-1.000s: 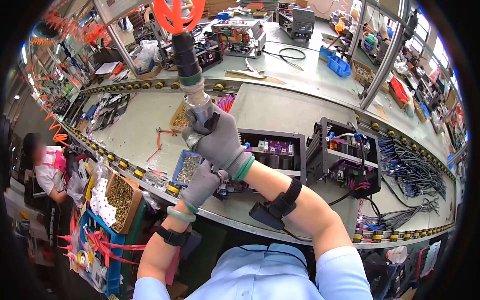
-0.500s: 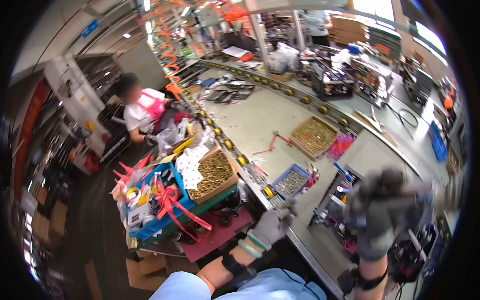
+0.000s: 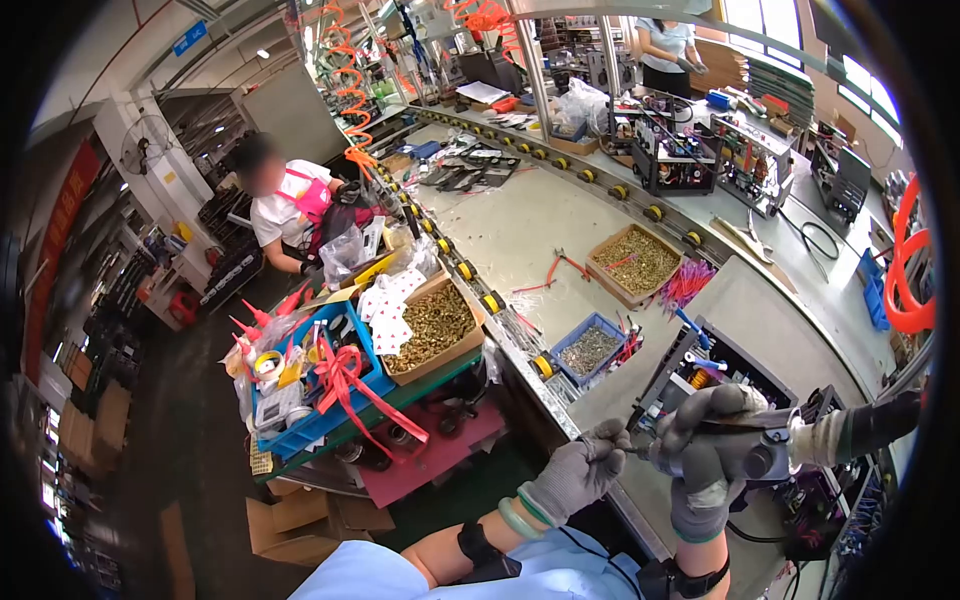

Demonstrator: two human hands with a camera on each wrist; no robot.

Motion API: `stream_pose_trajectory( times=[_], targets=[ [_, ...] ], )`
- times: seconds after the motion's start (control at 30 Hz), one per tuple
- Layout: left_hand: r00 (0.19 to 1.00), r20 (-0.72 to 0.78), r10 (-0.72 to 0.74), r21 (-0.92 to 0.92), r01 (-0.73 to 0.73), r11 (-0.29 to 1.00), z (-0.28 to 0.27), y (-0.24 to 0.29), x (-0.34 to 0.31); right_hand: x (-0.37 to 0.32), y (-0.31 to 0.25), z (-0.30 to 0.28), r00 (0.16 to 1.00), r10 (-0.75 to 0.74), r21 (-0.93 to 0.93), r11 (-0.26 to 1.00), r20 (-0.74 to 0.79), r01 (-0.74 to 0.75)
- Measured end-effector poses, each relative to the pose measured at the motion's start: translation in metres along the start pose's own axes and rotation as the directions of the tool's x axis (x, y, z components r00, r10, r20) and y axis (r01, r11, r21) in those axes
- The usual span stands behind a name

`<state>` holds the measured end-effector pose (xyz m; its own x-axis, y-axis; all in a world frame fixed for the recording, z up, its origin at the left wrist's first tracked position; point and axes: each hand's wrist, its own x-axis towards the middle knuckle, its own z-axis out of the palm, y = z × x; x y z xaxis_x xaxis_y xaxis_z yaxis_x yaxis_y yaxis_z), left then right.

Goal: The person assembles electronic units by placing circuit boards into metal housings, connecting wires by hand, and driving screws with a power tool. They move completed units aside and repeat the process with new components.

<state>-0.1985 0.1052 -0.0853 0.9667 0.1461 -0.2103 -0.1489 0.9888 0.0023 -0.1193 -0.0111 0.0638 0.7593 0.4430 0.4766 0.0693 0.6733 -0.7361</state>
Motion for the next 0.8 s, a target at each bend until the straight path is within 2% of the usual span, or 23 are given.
stream_pose_trajectory(
  times=[0.03, 0.07, 0.13, 0.27, 0.3, 0.33, 0.37, 0.4, 0.43, 0.53, 0.6, 0.67, 0.8],
  targets=[
    [0.999, -0.045, 0.0, 0.074, 0.004, 0.997, 0.002, -0.002, -0.001, -0.002, 0.002, 0.002, 0.999, 0.029, 0.018, 0.999, -0.013, -0.029],
    [1.0, -0.025, 0.001, 0.087, 0.001, 0.996, 0.005, -0.002, -0.003, -0.003, 0.003, 0.003, 0.999, 0.043, 0.035, 0.998, -0.022, -0.042],
    [0.996, -0.084, -0.013, 0.145, 0.025, 0.989, 0.006, -0.005, -0.002, -0.003, 0.013, -0.004, 0.999, 0.029, 0.087, 0.996, -0.04, -0.026],
    [0.997, -0.041, -0.063, 0.248, 0.071, 0.966, 0.014, -0.007, 0.0, 0.0, 0.009, -0.004, 1.0, -0.018, 0.071, 0.997, -0.02, 0.019],
    [0.994, -0.112, -0.017, 0.323, 0.053, 0.945, 0.027, -0.014, -0.003, 0.0, 0.004, -0.002, 0.996, -0.027, 0.056, 0.998, -0.081, 0.032],
    [0.991, -0.133, -0.022, 0.303, 0.062, 0.951, 0.027, -0.016, -0.004, -0.003, 0.001, -0.002, 0.989, -0.031, 0.041, 0.998, -0.145, 0.037],
    [0.997, -0.049, -0.056, 0.361, 0.069, 0.93, 0.025, -0.018, -0.006, -0.005, -0.001, -0.006, 0.993, 0.0, 0.068, 0.998, -0.116, 0.008],
    [0.994, 0.049, -0.094, 0.431, 0.064, 0.9, 0.026, -0.016, -0.005, -0.006, 0.002, -0.011, 0.984, -0.091, 0.022, 0.995, -0.156, 0.096],
    [0.997, -0.015, -0.082, 0.458, 0.08, 0.885, 0.032, -0.021, -0.006, -0.008, 0.002, -0.018, 0.984, -0.092, 0.04, 0.994, -0.152, 0.099],
    [0.995, -0.074, -0.066, 0.539, 0.095, 0.837, 0.041, -0.027, -0.004, -0.009, -0.003, -0.03, 0.983, -0.139, 0.036, 0.989, -0.123, 0.144],
    [0.997, -0.058, -0.058, 0.526, 0.08, 0.847, 0.043, -0.031, -0.003, -0.01, -0.008, -0.03, 0.979, -0.173, 0.013, 0.984, -0.107, 0.175],
    [0.998, -0.051, -0.046, 0.511, 0.066, 0.857, 0.043, -0.032, -0.003, -0.013, -0.015, -0.024, 0.976, -0.13, 0.035, 0.99, -0.175, 0.139],
    [0.994, -0.003, -0.112, 0.51, 0.098, 0.855, 0.047, -0.031, 0.0, -0.013, -0.016, -0.025, 0.97, -0.181, -0.014, 0.983, -0.163, 0.181]
  ],
)
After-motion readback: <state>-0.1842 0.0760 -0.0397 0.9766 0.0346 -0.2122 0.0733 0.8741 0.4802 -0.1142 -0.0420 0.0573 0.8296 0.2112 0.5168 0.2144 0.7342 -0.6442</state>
